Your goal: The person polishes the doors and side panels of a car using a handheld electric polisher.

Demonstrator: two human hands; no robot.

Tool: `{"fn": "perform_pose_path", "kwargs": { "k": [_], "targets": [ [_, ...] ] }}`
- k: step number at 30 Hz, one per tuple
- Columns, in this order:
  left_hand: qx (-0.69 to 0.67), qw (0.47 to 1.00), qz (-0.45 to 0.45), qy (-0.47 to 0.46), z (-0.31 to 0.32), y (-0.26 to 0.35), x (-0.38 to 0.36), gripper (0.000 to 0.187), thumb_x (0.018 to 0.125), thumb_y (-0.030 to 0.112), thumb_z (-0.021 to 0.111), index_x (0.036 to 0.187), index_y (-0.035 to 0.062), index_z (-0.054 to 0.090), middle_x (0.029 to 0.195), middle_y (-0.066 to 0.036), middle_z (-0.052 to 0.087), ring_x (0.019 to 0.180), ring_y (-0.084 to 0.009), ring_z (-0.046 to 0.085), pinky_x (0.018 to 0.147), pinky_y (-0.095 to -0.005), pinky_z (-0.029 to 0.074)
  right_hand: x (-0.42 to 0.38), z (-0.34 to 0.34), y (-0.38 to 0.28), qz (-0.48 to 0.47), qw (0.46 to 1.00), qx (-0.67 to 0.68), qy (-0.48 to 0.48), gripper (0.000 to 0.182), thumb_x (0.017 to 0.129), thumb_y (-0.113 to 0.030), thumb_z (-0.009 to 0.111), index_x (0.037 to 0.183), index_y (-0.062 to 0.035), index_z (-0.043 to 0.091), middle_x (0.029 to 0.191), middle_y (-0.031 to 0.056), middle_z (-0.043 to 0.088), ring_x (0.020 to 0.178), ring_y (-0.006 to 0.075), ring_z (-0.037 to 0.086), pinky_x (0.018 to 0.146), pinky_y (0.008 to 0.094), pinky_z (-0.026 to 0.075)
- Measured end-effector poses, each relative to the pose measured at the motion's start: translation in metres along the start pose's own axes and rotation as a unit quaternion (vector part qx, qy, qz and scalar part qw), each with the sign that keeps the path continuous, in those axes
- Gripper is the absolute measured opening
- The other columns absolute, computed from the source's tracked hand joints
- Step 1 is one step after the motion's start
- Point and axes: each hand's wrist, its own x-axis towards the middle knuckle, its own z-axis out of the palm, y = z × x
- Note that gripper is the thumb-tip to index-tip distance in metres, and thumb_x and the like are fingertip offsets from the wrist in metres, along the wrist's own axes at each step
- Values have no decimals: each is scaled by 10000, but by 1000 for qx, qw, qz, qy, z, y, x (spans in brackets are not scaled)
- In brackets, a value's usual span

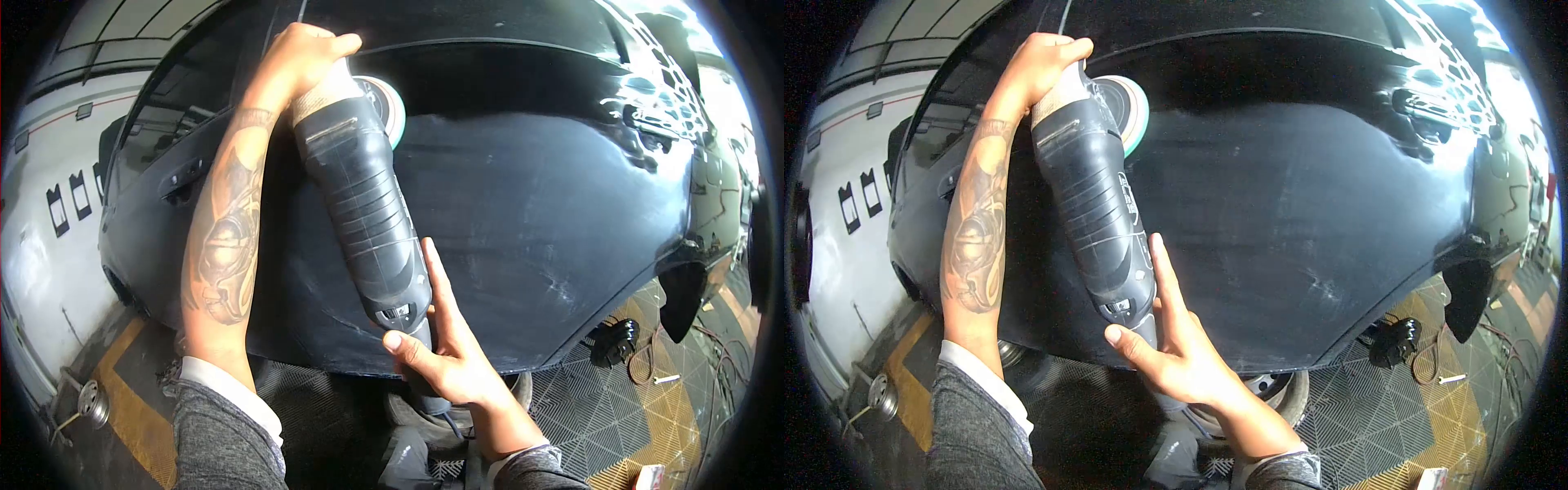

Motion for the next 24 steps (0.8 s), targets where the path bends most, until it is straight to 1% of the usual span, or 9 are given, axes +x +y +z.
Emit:
{"fn": "perform_pose_path", "kwargs": {
  "k": [6,9,10,12,13,17,21,22,24],
  "targets": [
    [24,994,105,-28,42,60,29,415,870,386,636,801,-15,720,753,-139,707,690,-198,659,704,-358,518,-24,-34,-11,-49,998,12,43,1049,969,-146,709,1656,-99,-82,1563,260,407,1357,329,508,1130,437,373],
    [43,990,116,-66,64,80,50,408,874,406,636,840,8,720,848,-188,731,749,-305,705,752,-420,538,-39,-48,-21,-25,995,27,92,1043,950,-153,710,1660,-117,-53,1417,255,508,1007,229,682,631,314,576],
    [34,990,121,-65,74,86,62,408,874,406,636,840,8,720,848,-188,731,749,-305,705,752,-420,538,-44,-53,-25,-19,994,43,98,1042,948,-154,708,1660,-117,-52,1430,260,490,1072,255,667,619,319,583],
    [271,910,306,-68,90,95,78,397,894,439,636,961,68,762,978,-216,742,887,-344,734,841,-452,561,-52,-65,-28,-13,993,55,107,1041,946,-155,706,1659,-117,-52,1443,264,472,1138,280,651,606,325,591],
    [24,997,54,-53,72,153,38,440,882,396,736,934,-40,763,942,-253,752,930,-318,760,812,-433,565,-55,-72,-25,-39,992,25,114,1037,945,-158,701,1659,-116,-50,1453,267,455,1131,294,655,591,325,592],
    [-89,989,82,-81,84,184,35,439,867,403,759,1004,-13,769,998,-260,742,990,-328,755,880,-410,572,-68,-83,-42,-12,986,37,161,1014,961,-136,663,1663,-152,-67,1236,197,620,710,144,600,629,291,527],
    [-162,980,92,-68,118,207,62,388,791,334,753,975,-6,784,998,-258,747,962,-299,765,825,-403,602,-71,-94,-53,-15,971,-3,237,1019,927,-189,692,1659,-116,-14,1258,234,560,924,235,659,565,290,556],
    [-80,992,85,-38,141,214,73,378,740,423,739,957,124,818,1019,-146,781,979,-290,752,880,-403,578,-73,-96,-55,-21,968,-23,249,1037,919,-184,714,1658,-114,-11,1257,242,560,919,237,662,549,289,552],
    [-2,996,92,-19,159,221,91,437,684,371,762,1055,146,816,1104,-111,780,1057,-257,743,918,-390,565,-77,-99,-60,-17,961,-61,268,1073,904,-164,755,1655,-115,-9,1221,257,590,821,218,663,518,291,538]
  ]
}}
